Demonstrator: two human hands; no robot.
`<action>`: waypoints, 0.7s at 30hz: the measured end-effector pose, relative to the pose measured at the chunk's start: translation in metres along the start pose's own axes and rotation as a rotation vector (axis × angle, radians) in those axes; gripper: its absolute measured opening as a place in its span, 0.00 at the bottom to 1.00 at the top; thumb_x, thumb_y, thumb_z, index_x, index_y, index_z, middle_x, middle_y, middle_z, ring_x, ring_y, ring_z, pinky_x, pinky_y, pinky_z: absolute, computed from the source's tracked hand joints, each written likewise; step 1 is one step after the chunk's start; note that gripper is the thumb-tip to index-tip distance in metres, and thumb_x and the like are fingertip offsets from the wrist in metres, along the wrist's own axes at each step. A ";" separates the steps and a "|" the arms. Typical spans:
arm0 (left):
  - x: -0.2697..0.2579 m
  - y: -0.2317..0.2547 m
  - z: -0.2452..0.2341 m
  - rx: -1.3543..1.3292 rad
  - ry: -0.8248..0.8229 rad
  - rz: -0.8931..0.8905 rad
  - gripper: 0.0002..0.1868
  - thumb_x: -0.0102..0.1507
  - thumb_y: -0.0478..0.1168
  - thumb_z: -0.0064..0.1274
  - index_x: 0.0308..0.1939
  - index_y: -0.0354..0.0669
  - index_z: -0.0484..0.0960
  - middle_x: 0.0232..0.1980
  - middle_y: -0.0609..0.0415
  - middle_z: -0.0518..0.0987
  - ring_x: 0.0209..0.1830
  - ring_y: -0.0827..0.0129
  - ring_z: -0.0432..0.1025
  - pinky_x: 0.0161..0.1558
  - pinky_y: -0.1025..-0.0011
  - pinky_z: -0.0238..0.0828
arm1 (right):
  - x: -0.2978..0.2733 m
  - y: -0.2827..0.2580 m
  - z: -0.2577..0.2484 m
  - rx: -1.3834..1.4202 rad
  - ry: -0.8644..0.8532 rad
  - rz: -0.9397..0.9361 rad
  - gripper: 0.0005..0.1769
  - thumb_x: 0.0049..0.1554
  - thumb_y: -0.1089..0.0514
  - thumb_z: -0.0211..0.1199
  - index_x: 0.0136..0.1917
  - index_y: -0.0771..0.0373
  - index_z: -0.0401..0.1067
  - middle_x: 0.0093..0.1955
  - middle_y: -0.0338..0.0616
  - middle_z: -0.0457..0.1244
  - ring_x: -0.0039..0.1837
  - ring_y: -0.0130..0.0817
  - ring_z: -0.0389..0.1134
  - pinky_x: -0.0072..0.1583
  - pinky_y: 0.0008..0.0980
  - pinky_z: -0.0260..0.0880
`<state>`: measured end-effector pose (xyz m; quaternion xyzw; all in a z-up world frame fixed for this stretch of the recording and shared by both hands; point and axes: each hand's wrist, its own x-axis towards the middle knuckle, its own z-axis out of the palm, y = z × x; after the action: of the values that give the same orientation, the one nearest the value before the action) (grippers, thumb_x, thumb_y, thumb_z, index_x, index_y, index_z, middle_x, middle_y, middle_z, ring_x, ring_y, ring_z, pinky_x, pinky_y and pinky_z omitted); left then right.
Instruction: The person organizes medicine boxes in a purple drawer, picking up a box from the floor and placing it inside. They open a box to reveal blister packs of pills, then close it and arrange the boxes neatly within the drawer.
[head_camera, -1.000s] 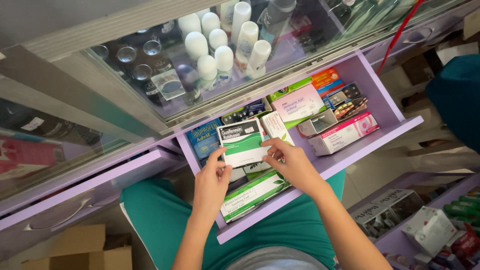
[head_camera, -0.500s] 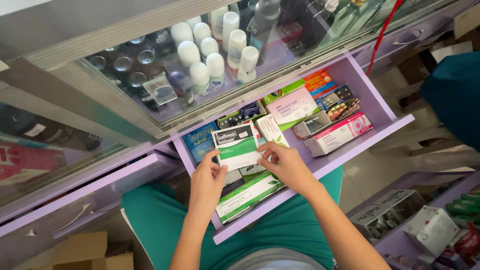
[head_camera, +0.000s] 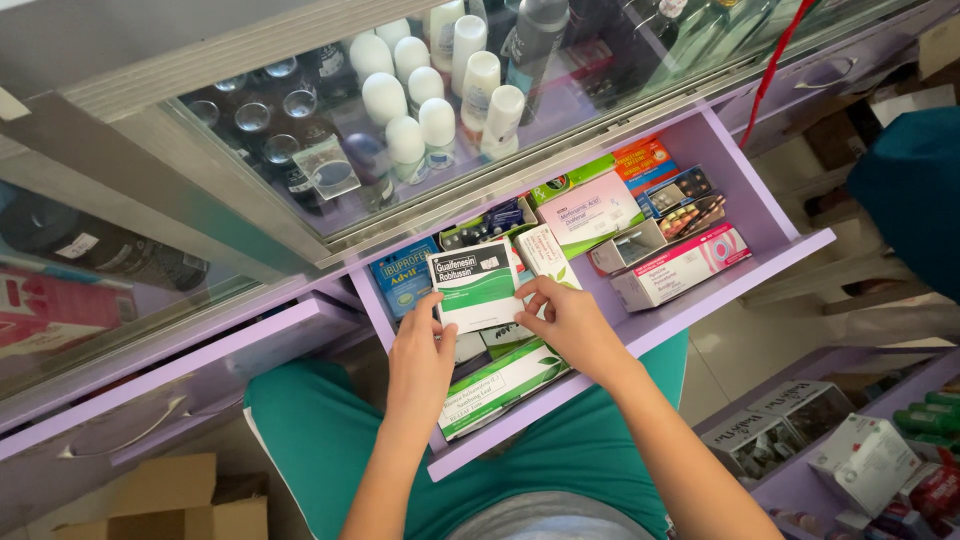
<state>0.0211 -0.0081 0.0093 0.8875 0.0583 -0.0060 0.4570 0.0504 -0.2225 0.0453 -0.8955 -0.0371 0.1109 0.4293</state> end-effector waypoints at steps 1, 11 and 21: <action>-0.001 0.003 -0.002 0.010 -0.006 0.008 0.23 0.63 0.36 0.57 0.61 0.45 0.73 0.44 0.46 0.76 0.36 0.53 0.77 0.41 0.55 0.75 | 0.000 -0.001 0.000 -0.016 0.005 -0.012 0.15 0.52 0.57 0.71 0.53 0.60 0.75 0.36 0.36 0.68 0.34 0.28 0.62 0.39 0.32 0.66; 0.002 0.010 -0.007 0.044 -0.065 0.009 0.23 0.63 0.36 0.55 0.62 0.43 0.68 0.57 0.40 0.68 0.44 0.44 0.75 0.46 0.54 0.74 | 0.004 0.001 0.000 -0.021 -0.015 0.001 0.13 0.52 0.55 0.70 0.50 0.59 0.74 0.44 0.38 0.68 0.35 0.31 0.64 0.39 0.33 0.67; 0.023 -0.018 0.020 -0.025 0.191 0.347 0.35 0.67 0.37 0.54 0.74 0.28 0.57 0.71 0.28 0.63 0.65 0.27 0.68 0.61 0.51 0.68 | 0.023 0.017 0.029 0.192 0.219 0.011 0.26 0.57 0.56 0.64 0.66 0.67 0.64 0.61 0.54 0.68 0.53 0.42 0.75 0.51 0.36 0.75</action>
<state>0.0428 -0.0117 -0.0179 0.8751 -0.0522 0.1577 0.4545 0.0652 -0.2073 0.0104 -0.8572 0.0257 0.0178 0.5141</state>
